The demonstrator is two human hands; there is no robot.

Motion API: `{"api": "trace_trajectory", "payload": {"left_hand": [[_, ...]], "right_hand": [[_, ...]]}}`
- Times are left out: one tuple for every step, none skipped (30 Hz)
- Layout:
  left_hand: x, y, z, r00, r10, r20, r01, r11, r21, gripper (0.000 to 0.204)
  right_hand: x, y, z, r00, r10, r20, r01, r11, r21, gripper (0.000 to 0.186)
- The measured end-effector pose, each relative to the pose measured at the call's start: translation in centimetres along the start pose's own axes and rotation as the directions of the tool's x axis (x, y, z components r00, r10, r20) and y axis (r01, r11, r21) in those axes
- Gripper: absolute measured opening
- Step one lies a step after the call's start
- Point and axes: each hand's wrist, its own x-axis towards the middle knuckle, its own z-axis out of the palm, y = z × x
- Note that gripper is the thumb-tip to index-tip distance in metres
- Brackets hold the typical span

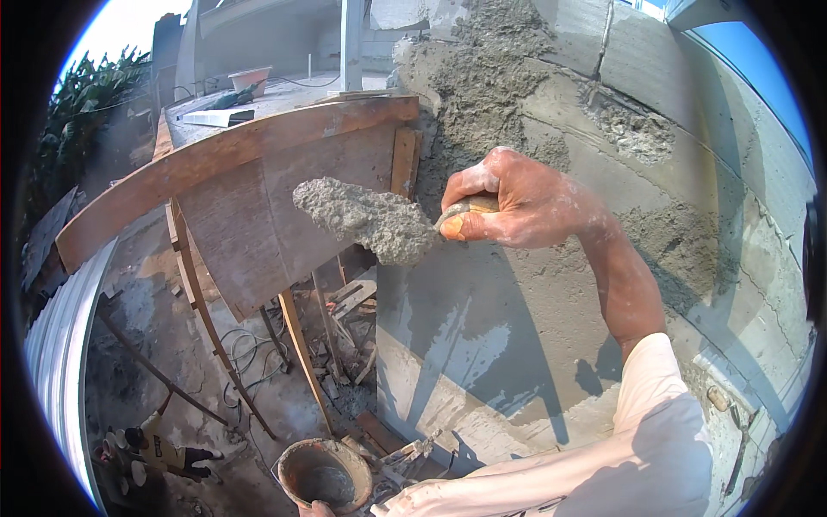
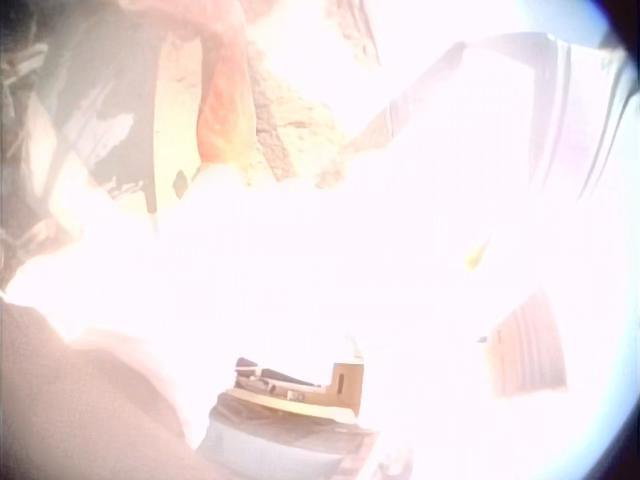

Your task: Apply plaster to a concrete block wall using a trowel.

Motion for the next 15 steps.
{"api": "trace_trajectory", "payload": {"left_hand": [[0.0, 0.1, -0.1, 1.000, 0.000, -0.006, 0.000, 1.000, 0.003, 0.067], [0.0, 0.3, -0.3, 1.000, 0.000, -0.015, 0.000, 1.000, 0.001, 0.067], [0.0, 0.3, -0.8, 1.000, 0.000, -0.029, 0.000, 1.000, 0.004, 0.067], [0.1, 0.7, -0.4, 1.000, 0.003, -0.022, -0.003, 1.000, 0.000, 0.068], [0.3, 1.0, -0.1, 1.000, 0.007, -0.019, -0.007, 1.000, -0.004, 0.068], [0.5, 1.2, 0.1, 1.000, 0.010, -0.019, -0.010, 1.000, 0.002, 0.068], [0.5, 1.3, 0.2, 1.000, 0.009, -0.019, -0.009, 1.000, -0.001, 0.068], [0.7, 1.3, 0.3, 1.000, 0.014, -0.021, -0.014, 1.000, -0.004, 0.068], [0.5, 0.9, 0.2, 1.000, 0.018, -0.022, -0.018, 1.000, -0.008, 0.068], [0.8, 0.6, 0.5, 1.000, 0.024, -0.015, -0.025, 1.000, -0.017, 0.068], [0.9, 0.0, 0.4, 0.999, 0.034, -0.017, -0.034, 0.999, -0.029, 0.068], [1.0, -0.5, 0.6, 0.999, 0.042, -0.005, -0.042, 0.998, -0.050, 0.068], [1.5, -1.5, 0.0, 0.998, 0.064, -0.003, -0.064, 0.995, -0.077, 0.068], [2.5, -2.8, -0.9, 0.996, 0.087, -0.011, -0.088, 0.991, -0.105, 0.068], [3.2, -4.0, -1.3, 0.993, 0.114, -0.020, -0.116, 0.981, -0.155, 0.068]], "right_hand": [[0.3, -0.2, -0.6, 1.000, -0.006, -0.002, 0.006, 1.000, -0.001, 0.028], [0.6, -0.9, -1.4, 1.000, 0.020, -0.007, -0.020, 0.999, 0.038, 0.028], [1.3, -1.0, -2.0, 0.999, 0.041, -0.010, -0.040, 0.996, 0.082, 0.029], [1.7, 0.1, -3.1, 0.999, 0.046, 0.011, -0.047, 0.967, 0.250, 0.025], [2.3, 1.2, -3.9, 0.997, -0.055, -0.049, 0.069, 0.939, 0.336, 0.025], [3.2, 2.1, -4.7, 0.991, -0.116, -0.068, 0.134, 0.878, 0.460, 0.026], [4.3, 3.1, -5.7, 0.981, -0.172, -0.093, 0.195, 0.796, 0.574, 0.028], [5.7, 4.7, -6.5, 0.979, -0.179, -0.097, 0.202, 0.794, 0.574, 0.028], [7.2, 6.3, -7.3, 0.969, -0.218, -0.115, 0.234, 0.671, 0.704, 0.029], [8.9, 8.3, -8.2, 0.959, -0.249, -0.138, 0.254, 0.529, 0.810, 0.029], [10.8, 11.3, -8.8, 0.971, -0.172, -0.167, 0.231, 0.480, 0.846, 0.029], [11.8, 14.1, -10.5, 0.978, -0.085, -0.190, 0.208, 0.439, 0.874, 0.028], [13.0, 16.9, -12.9, 0.948, 0.166, -0.272, 0.124, 0.595, 0.794, 0.027], [13.1, 18.8, -14.0, 0.845, 0.382, -0.374, -0.004, 0.704, 0.710, 0.026], [10.9, 18.7, -13.8, 0.828, 0.333, -0.450, 0.105, 0.696, 0.710, 0.028]]}}
